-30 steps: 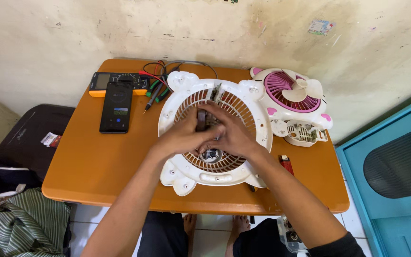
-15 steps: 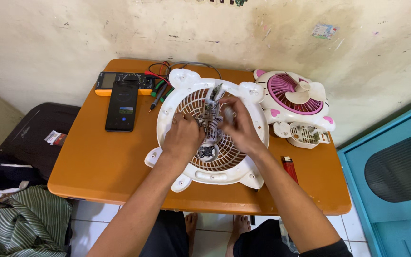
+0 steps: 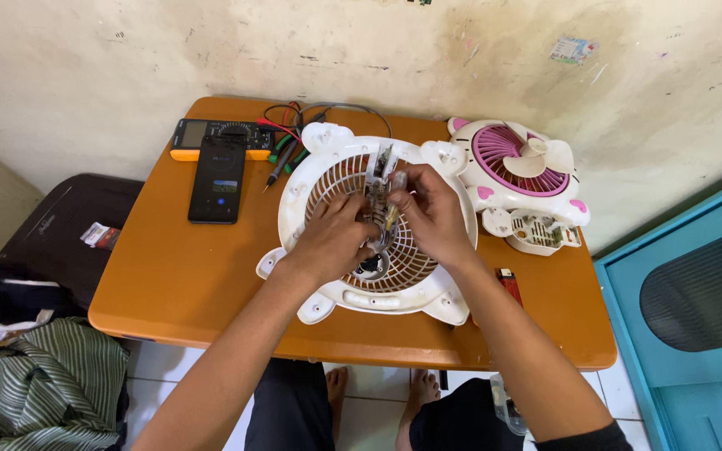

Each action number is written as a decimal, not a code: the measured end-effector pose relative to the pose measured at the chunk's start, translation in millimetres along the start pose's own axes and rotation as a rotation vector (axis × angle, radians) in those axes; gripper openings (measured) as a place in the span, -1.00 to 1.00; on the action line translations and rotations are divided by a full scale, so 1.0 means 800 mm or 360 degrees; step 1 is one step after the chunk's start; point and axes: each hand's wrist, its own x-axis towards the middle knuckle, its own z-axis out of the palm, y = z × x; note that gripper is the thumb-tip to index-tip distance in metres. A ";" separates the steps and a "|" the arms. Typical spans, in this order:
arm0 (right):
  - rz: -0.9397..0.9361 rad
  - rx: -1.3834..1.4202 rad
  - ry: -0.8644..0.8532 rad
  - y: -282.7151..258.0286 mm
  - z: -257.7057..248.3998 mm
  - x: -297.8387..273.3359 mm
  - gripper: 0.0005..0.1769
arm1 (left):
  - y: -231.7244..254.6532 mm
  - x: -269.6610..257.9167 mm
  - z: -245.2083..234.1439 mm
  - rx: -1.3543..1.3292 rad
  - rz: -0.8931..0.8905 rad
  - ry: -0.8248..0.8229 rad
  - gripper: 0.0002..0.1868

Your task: The person disassembles a small electric fan on a table, using a screwdriver to remove screws and separate the motor and internal components from the fan housing. The person places removed screws into a small container and continues to detach parts of the fan's internal assembly.

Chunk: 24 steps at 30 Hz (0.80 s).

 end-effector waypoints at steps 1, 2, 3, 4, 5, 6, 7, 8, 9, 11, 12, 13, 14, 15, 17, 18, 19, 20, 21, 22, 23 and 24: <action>-0.0058 -0.0230 -0.0042 -0.008 0.000 0.001 -0.76 | -0.003 0.001 0.001 -0.0014 -0.0009 -0.0127 -0.63; -0.0116 -0.0460 -0.0085 -0.016 -0.002 0.000 -0.74 | -0.007 0.003 0.001 -0.0006 -0.0026 -0.0147 -0.63; -0.0167 -0.0692 -0.0131 -0.023 -0.003 -0.003 -0.71 | -0.008 0.004 0.003 -0.0004 -0.0045 -0.0169 -0.64; -0.0157 -0.0697 -0.0161 -0.029 -0.003 -0.006 -0.71 | -0.009 0.005 0.004 -0.0002 -0.0064 -0.0191 -0.65; -0.0155 -0.0704 -0.0192 -0.035 -0.004 -0.007 -0.71 | -0.010 0.007 0.004 -0.0009 -0.0095 -0.0251 -0.64; -0.0153 -0.0710 -0.0224 -0.040 -0.004 -0.008 -0.70 | -0.009 0.009 0.003 -0.0015 -0.0126 -0.0310 -0.64; -0.0115 -0.0680 -0.0181 -0.043 -0.004 -0.010 -0.70 | -0.007 0.009 0.003 -0.0023 -0.0162 -0.0371 -0.63; -0.0077 -0.0651 -0.0137 -0.046 -0.004 -0.014 -0.69 | -0.005 0.007 0.003 -0.0019 -0.0178 -0.0367 -0.65; -0.0041 -0.0620 -0.0093 -0.047 -0.003 -0.017 -0.68 | -0.003 0.004 0.003 -0.0012 -0.0193 -0.0363 -0.67; 0.0068 -0.0597 0.0056 -0.048 -0.003 -0.022 -0.67 | 0.002 -0.002 0.003 -0.0016 -0.0209 -0.0338 -0.70; 0.0125 -0.0583 0.0128 -0.047 -0.002 -0.026 -0.66 | 0.005 -0.005 0.004 -0.0026 -0.0211 -0.0318 -0.70; 0.0055 -0.0578 0.0192 -0.047 -0.002 -0.028 -0.66 | 0.007 -0.008 0.004 -0.0033 -0.0208 -0.0298 -0.71; -0.0016 -0.0572 0.0256 -0.047 -0.002 -0.030 -0.65 | 0.007 -0.010 0.003 -0.0039 -0.0215 -0.0295 -0.71; -0.0089 -0.0571 0.0323 -0.048 -0.003 -0.032 -0.65 | 0.008 -0.010 0.001 -0.0045 -0.0216 -0.0288 -0.72; -0.0038 -0.0532 0.0208 -0.053 -0.004 -0.033 -0.65 | 0.011 -0.009 0.000 -0.0055 -0.0233 -0.0304 -0.72; -0.0013 -0.0514 0.0152 -0.056 -0.004 -0.033 -0.65 | 0.012 -0.008 -0.001 -0.0058 -0.0250 -0.0326 -0.71; 0.0043 -0.0525 0.0078 -0.060 -0.003 -0.034 -0.63 | 0.013 -0.007 -0.001 -0.0062 -0.0269 -0.0352 -0.70; 0.0099 -0.0535 0.0003 -0.064 -0.001 -0.037 -0.62 | 0.013 -0.005 -0.002 -0.0071 -0.0274 -0.0360 -0.71; 0.0155 -0.0541 -0.0074 -0.067 0.001 -0.038 -0.60 | 0.012 -0.005 -0.002 -0.0080 -0.0284 -0.0369 -0.73; 0.0076 -0.0611 -0.0135 -0.071 0.002 -0.041 -0.61 | 0.012 -0.004 -0.002 -0.0089 -0.0294 -0.0378 -0.74; -0.0005 -0.0678 -0.0201 -0.075 0.003 -0.045 -0.62 | 0.012 -0.005 -0.002 -0.0108 -0.0310 -0.0374 -0.75; -0.0086 -0.0743 -0.0267 -0.077 0.005 -0.047 -0.63 | 0.011 -0.006 -0.002 -0.0128 -0.0326 -0.0369 -0.76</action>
